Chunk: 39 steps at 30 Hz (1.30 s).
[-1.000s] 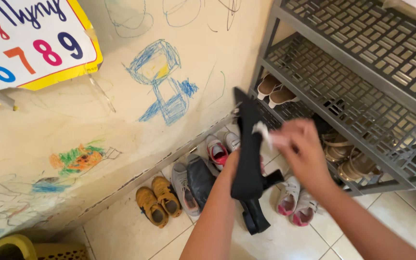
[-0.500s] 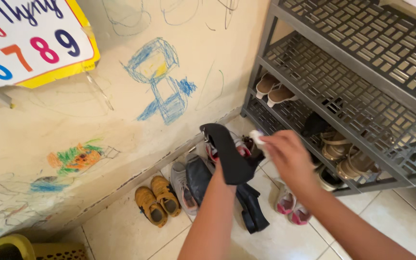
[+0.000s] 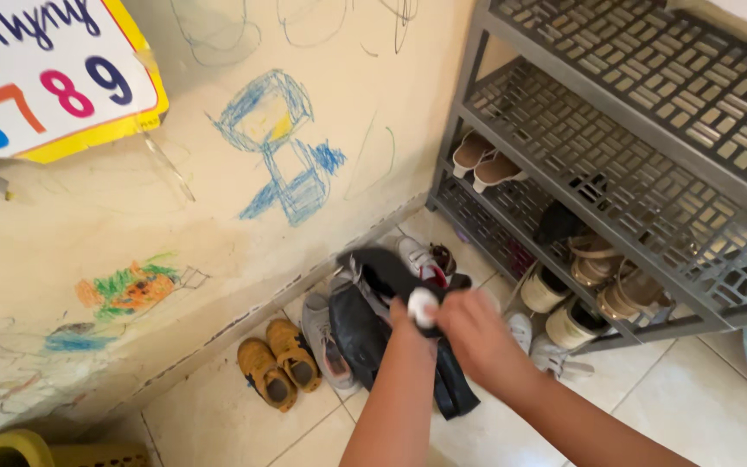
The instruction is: The person cleans several pairs of shoes using a white cloth. They wipe the exterior of each shoe, including heels and soles, then place them on a metal shoe rack.
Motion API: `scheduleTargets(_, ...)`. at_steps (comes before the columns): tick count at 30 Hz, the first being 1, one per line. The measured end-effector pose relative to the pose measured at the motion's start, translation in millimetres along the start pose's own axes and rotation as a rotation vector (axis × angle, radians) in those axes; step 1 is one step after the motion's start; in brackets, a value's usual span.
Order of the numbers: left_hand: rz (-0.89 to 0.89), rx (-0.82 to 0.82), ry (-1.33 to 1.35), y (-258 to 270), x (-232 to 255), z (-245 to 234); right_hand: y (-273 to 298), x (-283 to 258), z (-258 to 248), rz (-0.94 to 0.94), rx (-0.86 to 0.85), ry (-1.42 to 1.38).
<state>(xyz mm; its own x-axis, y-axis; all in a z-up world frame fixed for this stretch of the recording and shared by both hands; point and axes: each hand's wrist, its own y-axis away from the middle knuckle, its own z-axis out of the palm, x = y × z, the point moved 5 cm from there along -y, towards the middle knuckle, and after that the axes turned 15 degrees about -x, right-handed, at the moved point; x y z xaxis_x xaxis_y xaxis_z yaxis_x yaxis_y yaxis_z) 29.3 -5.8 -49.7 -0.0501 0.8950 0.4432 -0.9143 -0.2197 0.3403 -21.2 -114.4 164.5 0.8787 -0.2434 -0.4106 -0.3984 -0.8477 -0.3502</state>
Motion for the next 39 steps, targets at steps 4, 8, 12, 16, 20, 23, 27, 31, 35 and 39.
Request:
scheduleTargets(4, -0.026, 0.108, -0.03, 1, 13, -2, 44, 29, 23, -0.198, -0.446, -0.221)
scheduleTargets(8, -0.005, 0.337, -0.182, 8, 24, -12, 77, 125, 31, 0.65, 0.0, -0.656)
scheduleTargets(12, 0.077, 0.469, -0.604, 11, 22, -9, 78, 148, 42, 0.815, -0.133, -0.525)
scheduleTargets(16, -0.006, 0.476, -1.06, 8, 10, -2, 91, 132, 77, 1.194, -0.351, -0.773)
scheduleTargets(20, -0.052, 0.161, -1.151, 9, -3, 13, 111, 139, 97, 1.235, -0.184, -1.023)
scheduleTargets(23, 0.03, -0.005, -1.341, 15, -8, 36, 125, 182, 99, 1.216, 0.026, -1.103)
scheduleTargets(27, 0.16, -0.045, -1.405, 25, -20, 57, 126, 252, 108, 1.309, 0.289, -1.165)
scheduleTargets(31, 0.001, -0.086, -1.303, 17, -43, 54, 119, 314, 114, 1.417, 0.44, -1.188)
scheduleTargets(35, 0.146, -0.25, -1.215, -11, -62, 67, 106, 356, 114, 1.404, 0.465, -1.201)
scheduleTargets(39, -0.009, -0.289, -0.803, -80, -94, 96, 83, 373, 102, 1.24, 0.522, -1.164)
